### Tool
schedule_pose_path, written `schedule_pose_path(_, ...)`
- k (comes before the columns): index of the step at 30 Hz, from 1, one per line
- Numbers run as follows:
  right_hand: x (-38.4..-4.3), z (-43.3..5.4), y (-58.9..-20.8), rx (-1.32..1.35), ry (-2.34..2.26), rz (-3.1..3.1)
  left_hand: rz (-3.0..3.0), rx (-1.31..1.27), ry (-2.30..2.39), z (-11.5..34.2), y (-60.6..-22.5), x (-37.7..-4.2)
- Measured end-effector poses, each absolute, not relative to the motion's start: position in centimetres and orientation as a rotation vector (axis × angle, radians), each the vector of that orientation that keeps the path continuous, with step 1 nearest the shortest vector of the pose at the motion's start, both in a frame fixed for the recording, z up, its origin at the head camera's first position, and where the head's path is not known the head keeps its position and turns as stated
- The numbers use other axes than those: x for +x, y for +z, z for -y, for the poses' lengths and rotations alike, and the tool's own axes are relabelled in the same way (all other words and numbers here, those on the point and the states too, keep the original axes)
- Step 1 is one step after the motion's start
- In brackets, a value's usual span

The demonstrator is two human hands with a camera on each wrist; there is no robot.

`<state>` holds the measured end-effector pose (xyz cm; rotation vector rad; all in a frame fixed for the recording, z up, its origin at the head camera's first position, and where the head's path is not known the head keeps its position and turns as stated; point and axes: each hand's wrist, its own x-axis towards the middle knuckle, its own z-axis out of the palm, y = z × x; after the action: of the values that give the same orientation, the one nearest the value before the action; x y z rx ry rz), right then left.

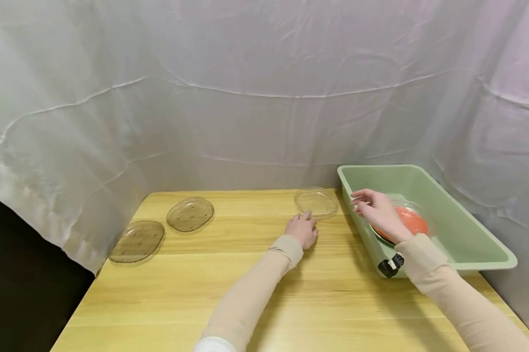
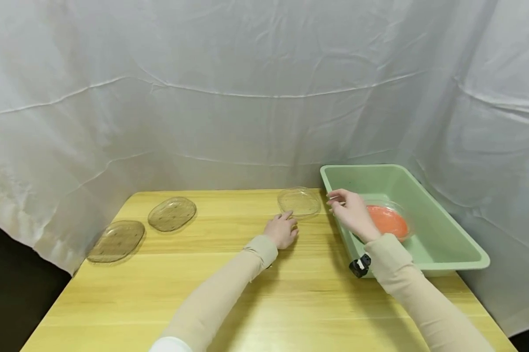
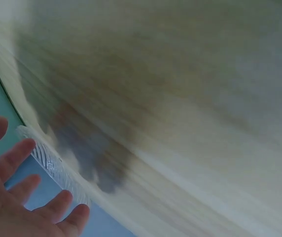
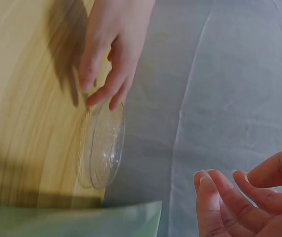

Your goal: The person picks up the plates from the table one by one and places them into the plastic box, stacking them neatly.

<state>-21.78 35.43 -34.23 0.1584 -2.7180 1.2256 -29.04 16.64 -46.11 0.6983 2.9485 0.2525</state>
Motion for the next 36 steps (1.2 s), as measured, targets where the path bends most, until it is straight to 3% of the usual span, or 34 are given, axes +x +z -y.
schedule_pose_path(11,-21.6,-34.0,-34.5,0.185,1.304,2.724,-2.97,0.686,0.269,-16.5,-46.3,-29.2)
schedule_pose_path(17,-21.2,-33.2,-34.6,0.143,1.59,2.619,-2.966,0.707,0.323,-15.4,-46.6,-29.8)
schedule_pose_path(36,-20.3,-29.7,-37.9,0.019,2.187,2.314,-2.859,1.05,0.577,-7.3,-45.4,-28.3)
